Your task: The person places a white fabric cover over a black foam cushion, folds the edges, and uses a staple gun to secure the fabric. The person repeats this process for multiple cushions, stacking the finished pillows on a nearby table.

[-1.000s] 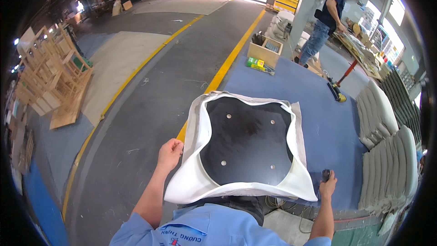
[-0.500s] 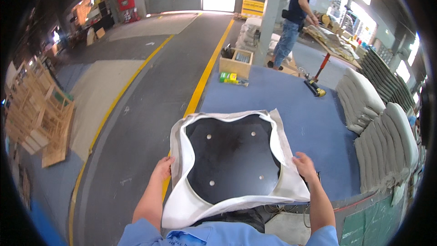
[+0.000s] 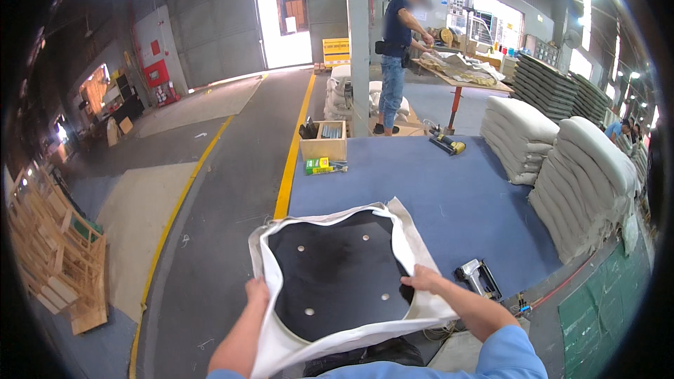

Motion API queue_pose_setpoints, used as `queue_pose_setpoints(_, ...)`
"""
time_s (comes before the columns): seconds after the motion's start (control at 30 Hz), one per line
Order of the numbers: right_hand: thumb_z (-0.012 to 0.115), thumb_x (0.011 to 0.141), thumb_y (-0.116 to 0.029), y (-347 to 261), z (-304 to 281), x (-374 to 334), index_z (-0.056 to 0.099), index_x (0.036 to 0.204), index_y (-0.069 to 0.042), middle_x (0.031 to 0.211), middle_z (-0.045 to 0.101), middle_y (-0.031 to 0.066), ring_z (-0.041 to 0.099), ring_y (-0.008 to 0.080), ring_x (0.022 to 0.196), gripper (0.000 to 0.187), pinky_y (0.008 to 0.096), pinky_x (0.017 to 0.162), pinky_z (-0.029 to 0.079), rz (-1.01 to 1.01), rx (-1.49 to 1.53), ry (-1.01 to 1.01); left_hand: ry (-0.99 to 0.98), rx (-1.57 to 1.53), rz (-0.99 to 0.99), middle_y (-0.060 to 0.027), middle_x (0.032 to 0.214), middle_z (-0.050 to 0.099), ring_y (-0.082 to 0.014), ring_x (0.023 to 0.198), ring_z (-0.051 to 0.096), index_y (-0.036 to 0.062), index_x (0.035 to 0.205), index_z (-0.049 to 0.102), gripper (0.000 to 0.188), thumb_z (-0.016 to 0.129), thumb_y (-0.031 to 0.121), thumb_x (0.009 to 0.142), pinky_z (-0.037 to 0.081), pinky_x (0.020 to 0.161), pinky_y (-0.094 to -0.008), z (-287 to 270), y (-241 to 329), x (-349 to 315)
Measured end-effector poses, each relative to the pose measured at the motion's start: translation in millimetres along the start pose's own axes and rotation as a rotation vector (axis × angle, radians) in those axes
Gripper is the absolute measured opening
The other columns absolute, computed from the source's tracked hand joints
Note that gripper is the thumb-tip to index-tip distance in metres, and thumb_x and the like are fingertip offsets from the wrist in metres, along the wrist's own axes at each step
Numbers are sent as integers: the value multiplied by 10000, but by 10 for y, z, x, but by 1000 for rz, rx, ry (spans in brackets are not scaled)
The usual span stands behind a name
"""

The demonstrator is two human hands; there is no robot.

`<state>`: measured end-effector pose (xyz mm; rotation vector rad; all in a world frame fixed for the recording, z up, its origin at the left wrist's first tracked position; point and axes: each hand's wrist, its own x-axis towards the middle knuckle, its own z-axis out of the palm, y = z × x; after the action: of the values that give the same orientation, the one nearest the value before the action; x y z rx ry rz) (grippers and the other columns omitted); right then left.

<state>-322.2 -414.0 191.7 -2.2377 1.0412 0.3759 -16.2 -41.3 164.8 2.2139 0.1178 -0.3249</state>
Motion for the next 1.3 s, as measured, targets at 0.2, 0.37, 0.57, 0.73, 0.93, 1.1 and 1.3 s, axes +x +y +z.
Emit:
queue_pose_setpoints(0.2, 772, 904, -575, -760, 1407, -475, 488, 1417, 147, 1327, 634, 296, 654, 368, 1181, 931, 448, 966, 534, -135, 361, -196, 205, 379, 714, -280, 970, 732, -452, 941, 716, -21, 1032, 742, 332, 644, 292, 977, 535, 821, -532, -1550, 1667, 544)
queue_pose_setpoints(0.37, 691, 1007, -477, -1099, 1107, -633, 659, 1324, -14, 1032, 753, 188, 738, 285, 970, 563, 393, 865, 581, -645, -103, -265, 75, 346, 1017, -235, 969, 734, -424, 945, 708, 87, 1101, 748, 273, 641, 312, 990, 532, 809, -503, -1289, 3024, -440)
queue_pose_setpoints(0.57, 548, 1117, -254, -1933, -535, -1493, 614, 1387, -51, 956, 709, 80, 711, 138, 837, 345, 302, 731, 577, -928, 920, -347, -2, 140, 1031, -194, 943, 761, -291, 869, 731, 16, 1107, 746, 270, 687, 239, 968, 534, 821, -402, -1194, 3000, -1578)
queue_pose_setpoints(0.73, 482, 1135, -368, -2319, -1402, -1820, 496, 1465, -3, 1081, 701, 133, 736, 234, 862, 493, 359, 710, 595, -802, 1399, -219, -49, 44, 1097, -168, 900, 755, -242, 837, 717, 16, 1088, 746, 225, 692, 187, 952, 528, 797, -373, -1106, 3030, -1881)
queue_pose_setpoints(0.93, 448, 1039, -706, -2357, -1766, -1546, 619, 1285, -61, 1067, 740, 127, 757, 286, 854, 711, 428, 723, 604, -616, 1283, -285, -25, -86, 1271, -188, 892, 736, -314, 834, 723, 20, 1061, 747, 183, 668, 148, 957, 532, 767, -396, -918, 2949, -1890)
queue_pose_setpoints(1.1, 395, 936, -873, -2347, -1840, -1466, 683, 1051, -13, 836, 711, 130, 721, 273, 625, 914, 414, 591, 585, -548, 1190, -321, -111, -183, 1261, -99, 821, 706, -142, 793, 633, -35, 1029, 732, 148, 623, 42, 967, 504, 752, -315, -901, 2842, -2162)
queue_pose_setpoints(1.3, 365, 980, -815, -2232, -1880, -1651, 689, 955, 10, 689, 661, 113, 686, 254, 529, 887, 411, 488, 559, -557, 979, -280, -238, -97, 1193, -167, 1021, 714, -219, 950, 674, -51, 1200, 685, 292, 683, 130, 970, 521, 875, -352, -970, 2696, -2354)
